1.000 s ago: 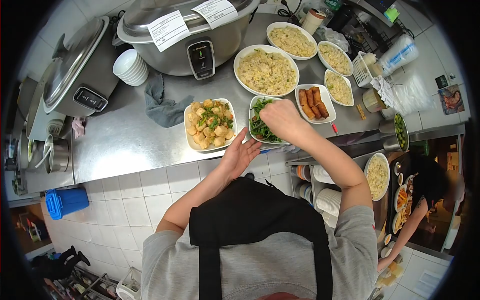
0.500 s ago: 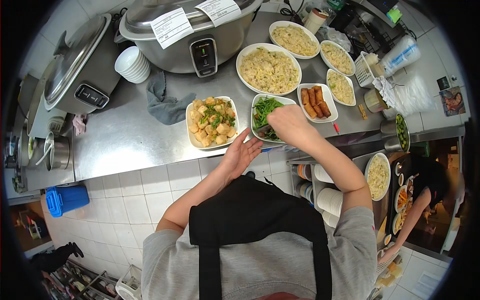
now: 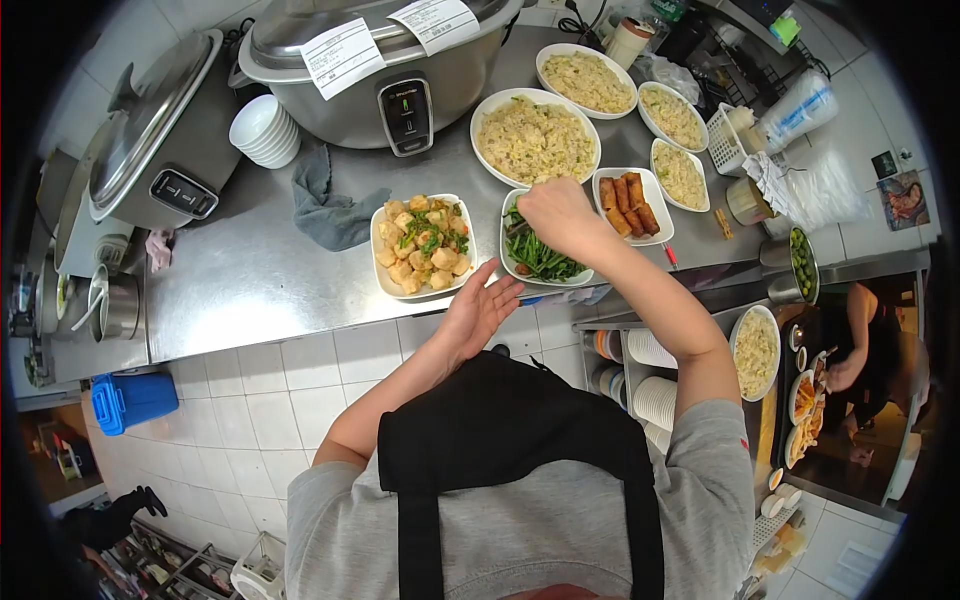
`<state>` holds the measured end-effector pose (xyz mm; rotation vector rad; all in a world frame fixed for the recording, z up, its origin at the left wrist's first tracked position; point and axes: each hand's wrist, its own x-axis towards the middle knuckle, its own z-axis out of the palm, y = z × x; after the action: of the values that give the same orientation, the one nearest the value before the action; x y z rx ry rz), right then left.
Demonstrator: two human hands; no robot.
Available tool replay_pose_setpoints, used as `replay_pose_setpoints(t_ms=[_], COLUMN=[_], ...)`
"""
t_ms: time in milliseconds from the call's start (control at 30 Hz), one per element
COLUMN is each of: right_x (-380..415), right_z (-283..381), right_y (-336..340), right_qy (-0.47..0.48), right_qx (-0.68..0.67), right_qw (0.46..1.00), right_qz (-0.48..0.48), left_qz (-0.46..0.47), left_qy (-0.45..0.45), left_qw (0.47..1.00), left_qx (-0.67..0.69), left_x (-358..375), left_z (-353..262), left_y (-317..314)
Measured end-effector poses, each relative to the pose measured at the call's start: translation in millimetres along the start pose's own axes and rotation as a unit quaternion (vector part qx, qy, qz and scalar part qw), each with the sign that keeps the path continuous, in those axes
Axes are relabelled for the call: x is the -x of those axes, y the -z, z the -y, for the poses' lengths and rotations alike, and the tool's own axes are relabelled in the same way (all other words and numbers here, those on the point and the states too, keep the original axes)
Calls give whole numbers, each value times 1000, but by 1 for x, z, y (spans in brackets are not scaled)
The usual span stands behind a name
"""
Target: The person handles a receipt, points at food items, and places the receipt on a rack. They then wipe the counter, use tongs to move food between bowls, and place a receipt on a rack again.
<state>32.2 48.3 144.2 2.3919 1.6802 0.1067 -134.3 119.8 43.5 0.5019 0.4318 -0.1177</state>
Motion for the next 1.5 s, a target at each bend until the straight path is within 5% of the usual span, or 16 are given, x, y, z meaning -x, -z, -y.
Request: replay_pose_setpoints(t_ms=[233, 600, 800, 1000, 1233, 1500], right_x=[31, 56, 55, 51, 62, 76], right_z=[-46, -38, 7, -6, -48, -53], right_y=[53, 41, 24, 14, 30, 45], right_qy=[-67, -81, 51, 53, -60, -79], right_qx=[-36, -15, -27, -26, -15, -57], right_qw=[997, 996, 998, 998, 998, 995], right_qz=[-2, 30, 20, -20, 22, 28], left_qz=[8, -7, -19, -22, -10, -27], left_qy=[-4, 1, 4, 0, 3, 6], left_qw=[1000, 1000, 1000, 1000, 1000, 996], left_qx=[3, 0, 1, 3, -11, -86], left_x=[0, -5, -5, -2, -5, 14], left_z=[0, 5, 6, 5, 7, 6], left_y=[4, 2, 5, 6, 6, -4])
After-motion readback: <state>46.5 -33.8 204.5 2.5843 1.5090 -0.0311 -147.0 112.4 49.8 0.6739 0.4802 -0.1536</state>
